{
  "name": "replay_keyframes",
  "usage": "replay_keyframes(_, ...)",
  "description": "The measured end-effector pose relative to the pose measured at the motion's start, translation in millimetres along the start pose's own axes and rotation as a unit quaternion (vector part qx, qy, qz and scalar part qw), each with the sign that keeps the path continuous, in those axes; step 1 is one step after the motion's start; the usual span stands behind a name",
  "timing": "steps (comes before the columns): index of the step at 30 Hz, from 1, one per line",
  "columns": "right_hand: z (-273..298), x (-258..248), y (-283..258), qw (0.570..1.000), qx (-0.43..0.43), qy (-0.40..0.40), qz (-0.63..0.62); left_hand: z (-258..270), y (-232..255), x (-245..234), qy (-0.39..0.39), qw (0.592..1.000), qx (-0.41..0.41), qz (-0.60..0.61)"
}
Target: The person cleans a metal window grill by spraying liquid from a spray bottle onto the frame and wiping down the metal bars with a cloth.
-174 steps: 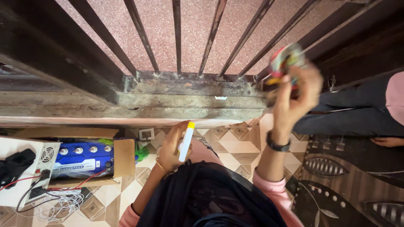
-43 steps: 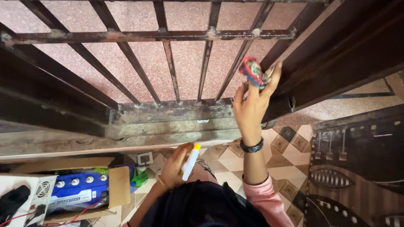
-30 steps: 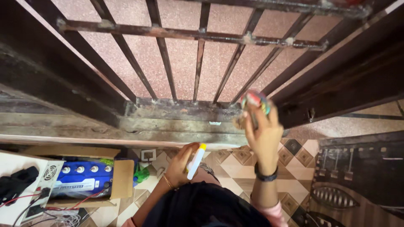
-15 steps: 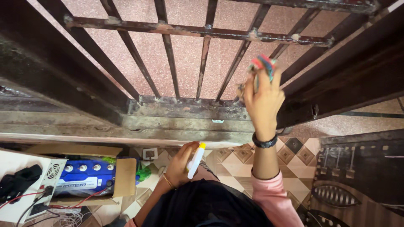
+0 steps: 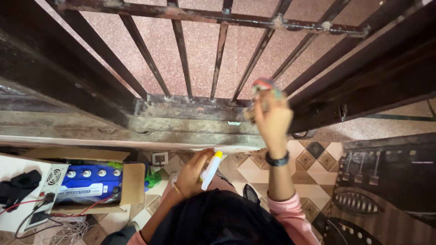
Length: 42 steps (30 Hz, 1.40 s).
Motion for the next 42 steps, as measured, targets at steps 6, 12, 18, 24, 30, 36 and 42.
replay_keyframes(6, -62.6, -87.7, -57.5, 0.978, -0.149, 0.146, 0.014, 1.8, -0.4, 4.4, 0.006, 1.000, 0.021, -0.018)
replay_keyframes(12, -58.6, -54.1, -59.9, 0.983, -0.113, 0.145, -0.004, 5.3, 3.0, -3.9, 0.031, 0.999, 0.006, -0.001)
replay_keyframes(18, -26.9, -12.8, -25.1, 0.995, -0.007, 0.061, -0.078, 9.5, 7.6, -12.7, 0.050, 0.999, 0.016, 0.000)
replay_keyframes(24, 7.0, 37.8, 18.3, 0.993, 0.000, 0.033, 0.116, 12.1, 9.4, -17.5, 0.051, 0.998, 0.010, -0.020)
replay_keyframes(30, 30.1, 29.9, 4.9, 0.989, 0.032, -0.066, 0.126, 14.1, 8.2, -15.8, 0.032, 0.999, -0.015, 0.004)
replay_keyframes(36, 7.1, -52.0, -68.3, 0.995, -0.030, 0.051, -0.075, 16.6, 2.7, -12.9, 0.031, 0.999, -0.020, 0.003)
replay_keyframes(42, -49.5, -62.3, -121.0, 0.984, -0.075, 0.137, -0.089, 20.3, 5.1, -12.7, 0.018, 1.000, -0.006, -0.011)
Point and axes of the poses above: each hand's wrist, its own z-axis away from the middle knuckle, its own x-axis out of the palm, y = z × x, the point moved 7 cm from there along -z, towards the middle knuckle, and after that the axes turned 12 degrees about x, right-handed, at the moved point
